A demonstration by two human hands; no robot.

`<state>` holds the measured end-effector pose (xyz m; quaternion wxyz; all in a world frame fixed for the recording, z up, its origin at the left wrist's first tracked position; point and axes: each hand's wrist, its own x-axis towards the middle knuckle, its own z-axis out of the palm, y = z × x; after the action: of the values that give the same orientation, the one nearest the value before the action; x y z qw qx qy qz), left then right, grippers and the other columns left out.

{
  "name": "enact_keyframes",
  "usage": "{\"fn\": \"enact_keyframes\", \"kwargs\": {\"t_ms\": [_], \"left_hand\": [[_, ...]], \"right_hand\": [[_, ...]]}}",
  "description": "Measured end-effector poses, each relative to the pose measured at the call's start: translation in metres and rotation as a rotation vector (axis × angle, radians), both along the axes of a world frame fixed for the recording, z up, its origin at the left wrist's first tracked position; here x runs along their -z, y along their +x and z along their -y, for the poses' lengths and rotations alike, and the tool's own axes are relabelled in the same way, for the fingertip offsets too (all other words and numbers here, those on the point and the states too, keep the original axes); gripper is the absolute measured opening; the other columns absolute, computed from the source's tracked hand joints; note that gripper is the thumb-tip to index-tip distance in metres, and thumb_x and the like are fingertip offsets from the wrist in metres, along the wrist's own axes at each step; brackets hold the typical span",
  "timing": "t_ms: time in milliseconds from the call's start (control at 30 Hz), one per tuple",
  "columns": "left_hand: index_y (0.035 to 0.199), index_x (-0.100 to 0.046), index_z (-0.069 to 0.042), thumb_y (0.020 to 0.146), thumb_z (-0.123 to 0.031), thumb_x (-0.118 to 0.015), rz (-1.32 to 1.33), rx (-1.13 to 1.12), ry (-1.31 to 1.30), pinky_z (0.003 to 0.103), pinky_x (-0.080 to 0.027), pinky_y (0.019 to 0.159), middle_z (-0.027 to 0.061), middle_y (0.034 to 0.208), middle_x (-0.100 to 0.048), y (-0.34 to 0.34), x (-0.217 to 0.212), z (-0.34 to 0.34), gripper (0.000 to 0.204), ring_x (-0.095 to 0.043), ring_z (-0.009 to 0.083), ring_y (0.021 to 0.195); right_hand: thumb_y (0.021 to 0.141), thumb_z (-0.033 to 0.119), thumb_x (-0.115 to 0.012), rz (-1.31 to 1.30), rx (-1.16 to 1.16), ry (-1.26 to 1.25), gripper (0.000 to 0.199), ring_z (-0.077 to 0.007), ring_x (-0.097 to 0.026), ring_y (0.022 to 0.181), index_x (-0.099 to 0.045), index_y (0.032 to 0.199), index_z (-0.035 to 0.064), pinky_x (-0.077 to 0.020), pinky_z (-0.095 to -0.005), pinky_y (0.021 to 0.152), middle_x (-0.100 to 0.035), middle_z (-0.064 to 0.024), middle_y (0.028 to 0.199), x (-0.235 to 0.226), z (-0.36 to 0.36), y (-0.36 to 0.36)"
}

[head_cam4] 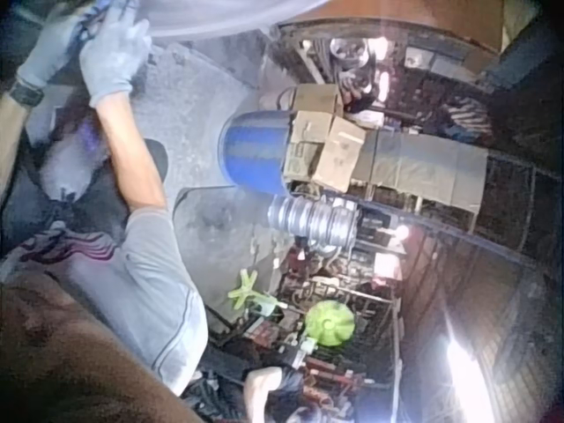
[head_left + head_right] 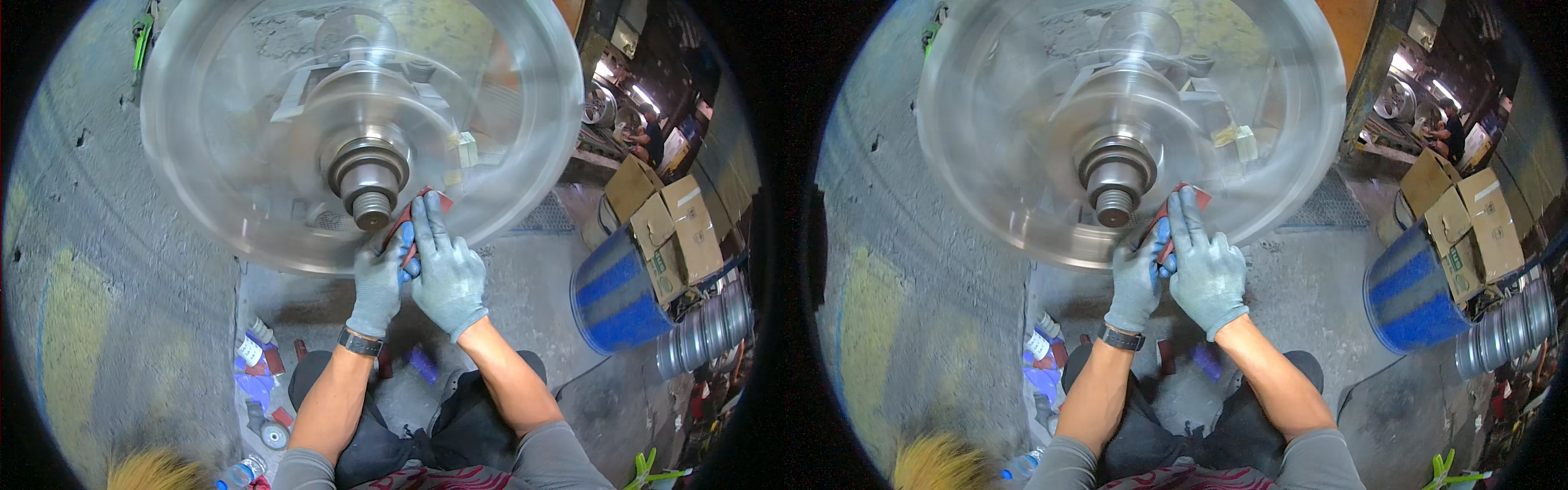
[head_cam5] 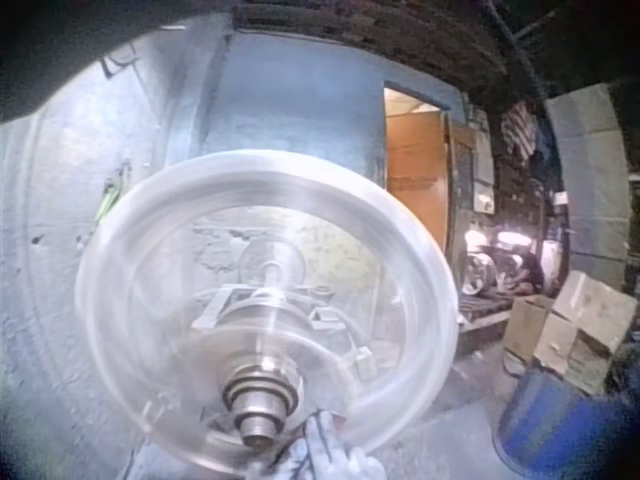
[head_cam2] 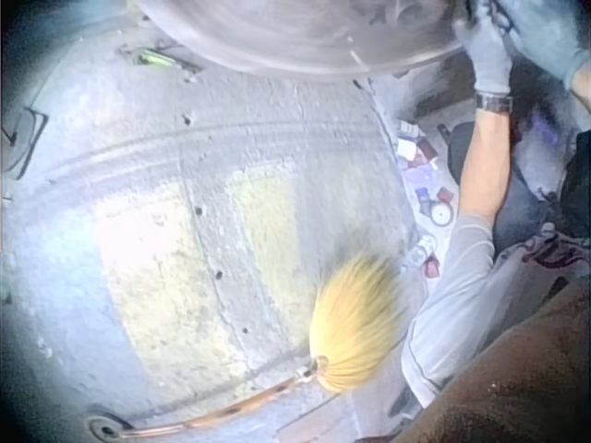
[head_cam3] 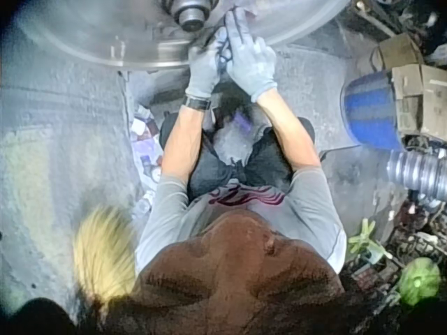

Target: The person uses a red sanding block to manually polish the central hub of a spinning metal wheel. They hold the block against the rotating surface with both hands, adjusting their grip and angle to smooth the metal.

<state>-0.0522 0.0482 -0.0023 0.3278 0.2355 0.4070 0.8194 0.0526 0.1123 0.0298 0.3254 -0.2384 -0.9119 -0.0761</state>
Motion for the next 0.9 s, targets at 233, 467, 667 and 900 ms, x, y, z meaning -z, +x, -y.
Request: {"fn": "enact_keyframes", "kwargs": {"t_ms": [233, 467, 667, 900], "left_hand": [[0.116, -0.071, -0.002, 0.102, -0.021, -0.072, -0.017, -0.051, 0.043, 0.022, -0.045, 0.055, 0.0002, 0.089, -0.068, -0.002, 0.005, -0.003, 0.023, -0.058, 0.0035, 0.066], [0.119, -0.071, -0.002, 0.104, -0.021, -0.069, -0.083, -0.077, 0.081, 0.022, -0.044, 0.057, -0.0002, 0.092, -0.068, -0.006, 0.004, 0.005, 0.024, -0.056, 0.0034, 0.069], [0.122, -0.069, -0.001, 0.106, -0.020, -0.063, -0.228, -0.143, 0.069, 0.022, -0.044, 0.061, -0.0011, 0.098, -0.068, -0.007, 0.006, 0.004, 0.025, -0.055, 0.0042, 0.072], [0.135, -0.064, 0.003, 0.103, -0.022, -0.065, -0.356, -0.111, 0.008, 0.030, -0.054, 0.085, 0.0072, 0.121, -0.069, -0.032, 0.013, 0.020, 0.040, -0.065, 0.0138, 0.099]], "right_hand": [[0.067, 0.012, -0.073, -0.012, -0.010, 0.004, 0.098, -0.0312, -0.064, 0.071, -0.042, 0.160, 0.0090, -0.0589, -0.0418, 0.069, -0.038, -0.0104, 0.168, -0.002, 0.002, -0.001], [0.066, 0.011, -0.073, -0.003, -0.036, -0.007, 0.097, -0.0307, -0.064, 0.071, -0.045, 0.159, 0.0093, -0.0592, -0.0414, 0.068, -0.038, -0.0095, 0.168, -0.004, 0.005, -0.008], [0.073, 0.014, -0.071, 0.056, 0.004, -0.028, 0.087, -0.0307, -0.066, 0.073, -0.048, 0.156, 0.0069, -0.0587, -0.0439, 0.066, -0.038, -0.0110, 0.168, -0.005, 0.005, -0.007], [0.078, 0.012, -0.066, -0.034, -0.086, -0.064, 0.073, -0.0306, -0.065, 0.073, -0.055, 0.150, 0.0042, -0.0570, -0.0452, 0.066, -0.039, -0.0145, 0.167, 0.002, 0.012, -0.022]]}}
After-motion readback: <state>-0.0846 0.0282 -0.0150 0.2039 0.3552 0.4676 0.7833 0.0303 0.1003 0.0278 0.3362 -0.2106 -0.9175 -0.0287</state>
